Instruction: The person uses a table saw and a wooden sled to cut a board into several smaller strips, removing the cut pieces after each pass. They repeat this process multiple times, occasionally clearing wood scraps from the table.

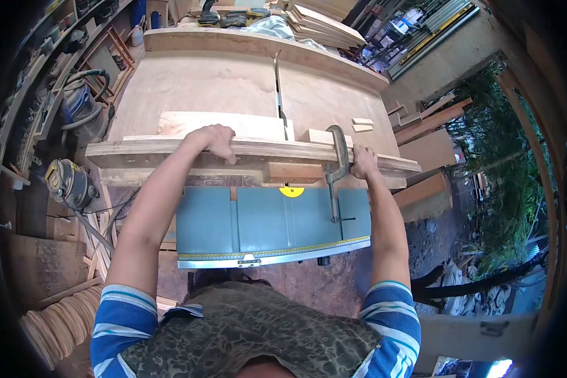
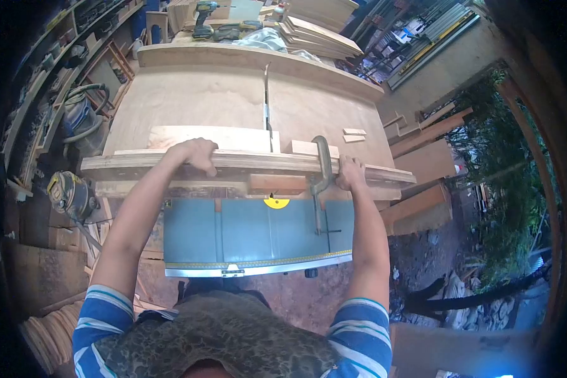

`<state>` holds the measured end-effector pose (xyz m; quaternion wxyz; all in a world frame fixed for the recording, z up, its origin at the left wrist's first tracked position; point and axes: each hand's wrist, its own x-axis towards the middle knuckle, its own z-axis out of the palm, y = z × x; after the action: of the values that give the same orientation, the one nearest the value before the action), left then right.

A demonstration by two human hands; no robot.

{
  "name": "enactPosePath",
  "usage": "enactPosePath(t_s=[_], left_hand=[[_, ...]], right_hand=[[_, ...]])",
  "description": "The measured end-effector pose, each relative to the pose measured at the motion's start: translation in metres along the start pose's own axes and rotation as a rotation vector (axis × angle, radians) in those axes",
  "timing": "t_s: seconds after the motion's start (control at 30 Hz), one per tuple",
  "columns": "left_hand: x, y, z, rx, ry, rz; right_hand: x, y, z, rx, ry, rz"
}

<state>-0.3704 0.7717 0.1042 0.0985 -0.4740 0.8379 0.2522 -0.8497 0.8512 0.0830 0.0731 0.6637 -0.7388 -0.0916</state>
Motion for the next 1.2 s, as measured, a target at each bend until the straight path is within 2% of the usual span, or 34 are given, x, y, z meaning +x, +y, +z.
enactPosePath(t_s=[0.37, 0.67, 0.87, 0.93, 1.2], left_hand=[[0.003, -0.001, 0.000, -0.064, -0.064, -0.030], [0.013, -0.013, 0.009, -0.044, -0.004, 0.024], [-0.017, -0.004, -0.007, -0.071, -0.053, 0.027], [-0.019, -0.004, -0.016, -0.097, -0.121, 0.013], [0.005, -0.010, -0.016, -0.031, -0.106, 0.043]], right_hand=[[0.010, 0.006, 0.016, 0.002, 0.032, 0.039], [0.006, 0.006, 0.008, -0.003, 0.035, 0.011], [-0.011, 0.006, -0.001, 0.032, 0.012, -0.018], [-0.009, 0.015, 0.004, 0.020, 0.073, -0.044], [-0.010, 0.009, -0.007, 0.069, 0.002, -0.058]])
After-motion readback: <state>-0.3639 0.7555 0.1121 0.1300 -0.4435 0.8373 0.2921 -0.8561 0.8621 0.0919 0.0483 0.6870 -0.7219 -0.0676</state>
